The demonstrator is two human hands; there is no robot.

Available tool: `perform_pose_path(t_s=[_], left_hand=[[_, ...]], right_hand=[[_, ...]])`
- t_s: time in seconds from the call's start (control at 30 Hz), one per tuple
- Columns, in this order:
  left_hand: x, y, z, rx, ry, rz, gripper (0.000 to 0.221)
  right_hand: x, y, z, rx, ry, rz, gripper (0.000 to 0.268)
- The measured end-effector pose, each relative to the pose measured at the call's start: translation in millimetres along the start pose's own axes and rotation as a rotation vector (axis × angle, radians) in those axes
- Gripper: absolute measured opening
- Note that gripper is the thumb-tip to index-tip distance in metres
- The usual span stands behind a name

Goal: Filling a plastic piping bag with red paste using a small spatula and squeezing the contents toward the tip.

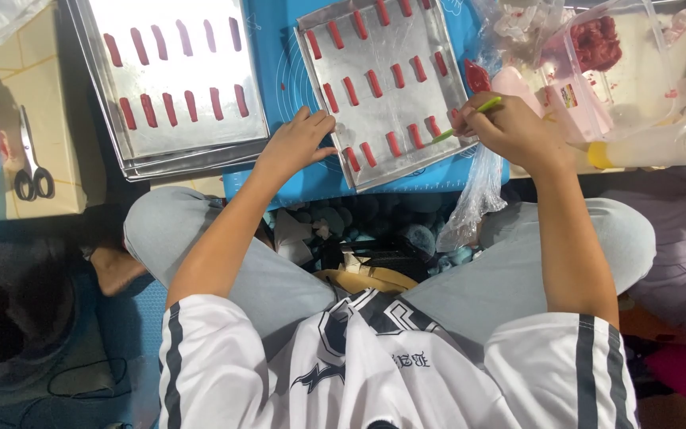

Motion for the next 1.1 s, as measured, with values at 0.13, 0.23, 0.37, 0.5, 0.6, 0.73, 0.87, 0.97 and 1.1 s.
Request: perform_pose_path(t_s=[0.13,0.23,0.37,0.5,0.6,0.73,0.87,0.97,1.1], left_hand=[[0,-2,-4,-0.001,-0.015,0.009,0.037],[0,-3,-5,0.003,-0.015,0.001,0.037],[-1,-4,-7,0.02,-0.024,0.002,0.038],[1,-2,-3,0.032,-0.016,0.004,0.036],[2,-8,3,0.312,0.025,0.113,0.043],[-7,-23,-2,0.469,0.041,0.268,0.038],[-10,-23,1,0.542,0.215,0.399,0.058],[-23,-21,-5,0.591,0.369,0.447,0.049],[-30,-27,3,0.729,0.476,0.441,0.041]], right_hand=[[-3,27,5,0.293,0.019,-0.02,0.047],[-4,28,11,0.156,0.051,-0.005,0.04],[-4,17,12,0.343,0.027,-0.029,0.043],[-6,16,13,0.285,0.017,-0.037,0.044],[5,-3,31,-0.087,0.037,0.004,0.035],[11,14,55,-0.432,0.127,0.129,0.023],[14,56,55,-0.767,0.184,0.109,0.027],[16,83,58,-0.864,0.238,0.102,0.031],[14,106,55,-1.045,0.248,0.162,0.031]])
Point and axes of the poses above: each hand's wrist, its own x-axis away from the middle knuckle, its own z-axis out of the back of the hand, y = z × x, the point moved 9 cm from there along -x, towards the middle knuckle, and after that the axes turned 8 degrees about x, right-handed, at the moved point
